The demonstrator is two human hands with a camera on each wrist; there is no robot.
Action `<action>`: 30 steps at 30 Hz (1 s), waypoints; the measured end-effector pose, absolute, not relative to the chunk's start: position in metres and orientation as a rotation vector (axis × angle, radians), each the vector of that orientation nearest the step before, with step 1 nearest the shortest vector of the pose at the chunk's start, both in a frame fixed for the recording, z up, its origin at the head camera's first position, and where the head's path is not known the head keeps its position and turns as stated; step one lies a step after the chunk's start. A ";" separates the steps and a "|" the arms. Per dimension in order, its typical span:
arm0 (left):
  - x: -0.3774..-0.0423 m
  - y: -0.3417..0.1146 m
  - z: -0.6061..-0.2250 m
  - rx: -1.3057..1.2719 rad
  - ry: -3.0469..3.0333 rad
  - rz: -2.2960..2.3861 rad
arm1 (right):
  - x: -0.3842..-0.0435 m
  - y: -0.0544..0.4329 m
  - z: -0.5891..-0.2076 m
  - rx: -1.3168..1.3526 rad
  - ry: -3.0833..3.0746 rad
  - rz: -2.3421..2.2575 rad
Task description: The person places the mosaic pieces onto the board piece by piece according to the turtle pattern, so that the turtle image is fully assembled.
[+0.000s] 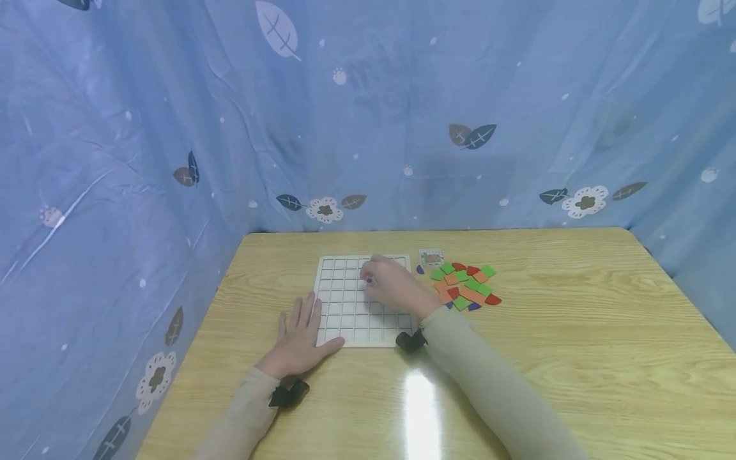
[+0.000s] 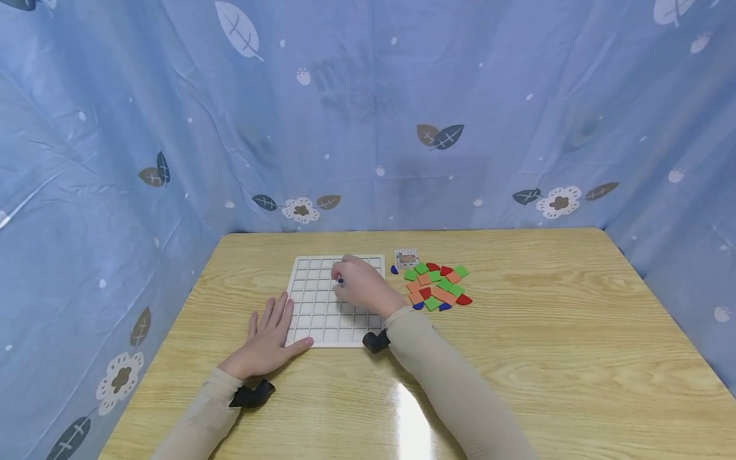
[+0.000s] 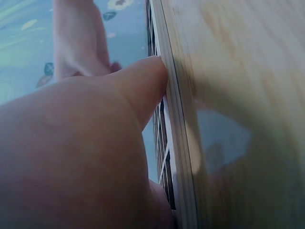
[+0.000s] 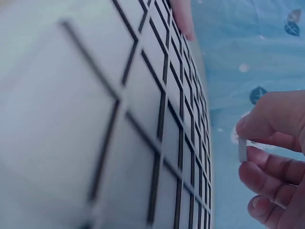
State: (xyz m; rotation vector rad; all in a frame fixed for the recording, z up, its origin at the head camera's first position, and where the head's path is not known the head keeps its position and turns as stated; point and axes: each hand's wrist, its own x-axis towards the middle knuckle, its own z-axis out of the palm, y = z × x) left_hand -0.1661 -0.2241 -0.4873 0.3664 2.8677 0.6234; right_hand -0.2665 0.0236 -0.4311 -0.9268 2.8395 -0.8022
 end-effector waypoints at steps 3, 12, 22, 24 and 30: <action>-0.166 -0.224 -0.486 0.338 2.855 0.582 | -0.274 0.006 -0.429 -0.983 2.852 -0.771; -0.168 -0.225 -0.486 0.336 2.839 0.522 | -0.295 -0.043 -0.434 -1.106 2.846 -0.701; -0.166 -0.221 -0.483 0.335 2.838 0.552 | -0.308 -0.067 -0.445 -1.057 2.822 -0.687; -0.166 -0.221 -0.484 0.335 2.839 0.553 | -0.309 -0.069 -0.445 -1.053 2.820 -0.684; -0.166 -0.223 -0.482 0.320 2.833 0.550 | -0.313 -0.075 -0.448 -1.038 2.808 -0.678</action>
